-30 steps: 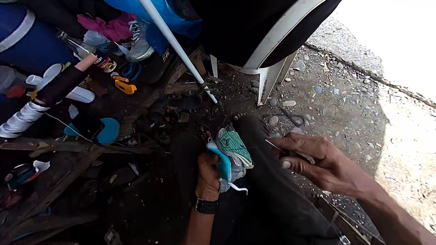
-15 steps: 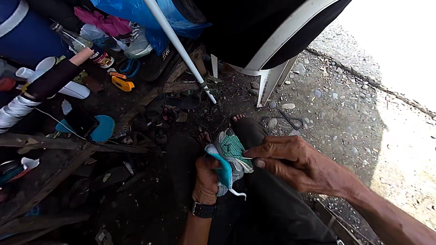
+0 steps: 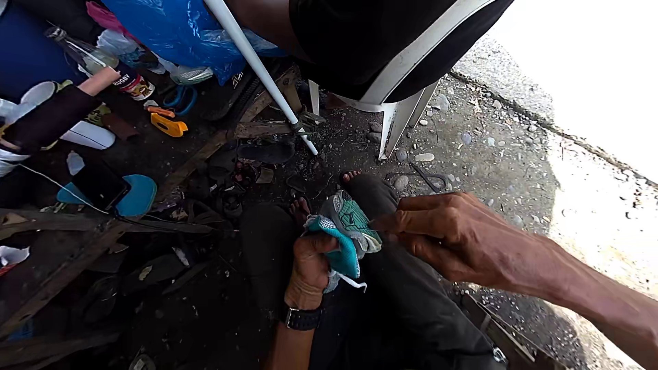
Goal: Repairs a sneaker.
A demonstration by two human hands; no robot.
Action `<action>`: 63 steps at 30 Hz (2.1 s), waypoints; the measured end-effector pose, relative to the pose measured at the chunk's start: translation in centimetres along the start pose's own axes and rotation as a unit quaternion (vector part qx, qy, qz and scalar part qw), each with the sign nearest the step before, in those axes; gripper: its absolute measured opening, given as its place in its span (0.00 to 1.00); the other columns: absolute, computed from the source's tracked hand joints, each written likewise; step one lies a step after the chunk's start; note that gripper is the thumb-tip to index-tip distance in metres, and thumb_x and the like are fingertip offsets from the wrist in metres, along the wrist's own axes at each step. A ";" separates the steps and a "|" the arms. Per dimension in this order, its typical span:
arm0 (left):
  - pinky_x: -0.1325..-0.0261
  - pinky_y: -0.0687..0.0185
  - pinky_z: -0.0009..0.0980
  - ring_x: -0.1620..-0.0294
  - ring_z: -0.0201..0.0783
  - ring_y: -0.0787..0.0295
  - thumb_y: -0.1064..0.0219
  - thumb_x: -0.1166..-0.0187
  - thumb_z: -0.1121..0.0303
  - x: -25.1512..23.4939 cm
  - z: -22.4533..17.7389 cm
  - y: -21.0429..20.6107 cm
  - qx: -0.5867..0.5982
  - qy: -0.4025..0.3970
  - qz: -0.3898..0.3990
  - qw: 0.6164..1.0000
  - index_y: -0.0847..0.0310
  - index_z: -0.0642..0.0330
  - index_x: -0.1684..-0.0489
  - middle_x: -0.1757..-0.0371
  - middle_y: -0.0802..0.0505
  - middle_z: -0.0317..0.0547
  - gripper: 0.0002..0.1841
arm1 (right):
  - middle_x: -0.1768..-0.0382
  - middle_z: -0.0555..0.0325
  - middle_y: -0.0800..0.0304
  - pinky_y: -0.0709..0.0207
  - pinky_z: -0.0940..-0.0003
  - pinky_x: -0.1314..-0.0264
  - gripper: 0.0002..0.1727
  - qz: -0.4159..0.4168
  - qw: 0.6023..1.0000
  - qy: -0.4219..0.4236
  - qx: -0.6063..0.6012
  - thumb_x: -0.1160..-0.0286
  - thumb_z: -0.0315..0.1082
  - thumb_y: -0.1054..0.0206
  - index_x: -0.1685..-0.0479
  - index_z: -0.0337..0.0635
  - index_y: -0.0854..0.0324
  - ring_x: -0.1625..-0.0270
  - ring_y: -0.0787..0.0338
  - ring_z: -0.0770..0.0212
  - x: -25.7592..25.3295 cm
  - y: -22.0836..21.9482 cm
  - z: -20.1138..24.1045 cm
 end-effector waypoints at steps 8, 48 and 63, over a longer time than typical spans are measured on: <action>0.51 0.10 0.24 0.60 0.25 0.05 0.22 0.32 0.64 -0.7 1.0 -1.0 -0.031 0.041 0.008 0.999 0.05 0.52 0.60 0.62 0.02 0.37 0.07 | 0.72 0.63 0.15 0.29 0.61 0.78 0.17 0.067 0.988 0.009 0.139 0.18 0.40 0.46 0.48 0.55 0.10 0.74 0.16 0.61 -0.6 1.1 1.0; 0.49 0.09 0.33 0.59 0.35 0.05 0.22 0.37 0.69 -0.7 2.1 -0.6 -0.076 0.086 -0.108 0.987 0.10 0.61 0.60 0.62 0.04 0.47 0.10 | 0.72 0.52 0.16 0.26 0.50 0.74 0.08 0.259 0.921 -0.037 0.288 0.25 0.38 0.36 0.64 0.43 0.17 0.71 0.13 0.48 -4.2 -1.6 1.9; 0.48 0.09 0.33 0.58 0.35 0.05 0.23 0.37 0.70 -0.6 1.8 -0.6 -0.099 0.085 -0.120 0.984 0.11 0.61 0.59 0.62 0.04 0.46 0.11 | 0.74 0.51 0.17 0.26 0.54 0.80 0.06 0.197 0.924 0.047 0.325 0.32 0.34 0.32 0.67 0.39 0.18 0.74 0.13 0.48 -3.6 -2.1 2.7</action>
Point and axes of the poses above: each hand's wrist, its own x-axis away from the middle knuckle, its own y-axis out of the back of the hand, z = x × y, the point moved 10 cm from there along -x, towards the middle knuckle
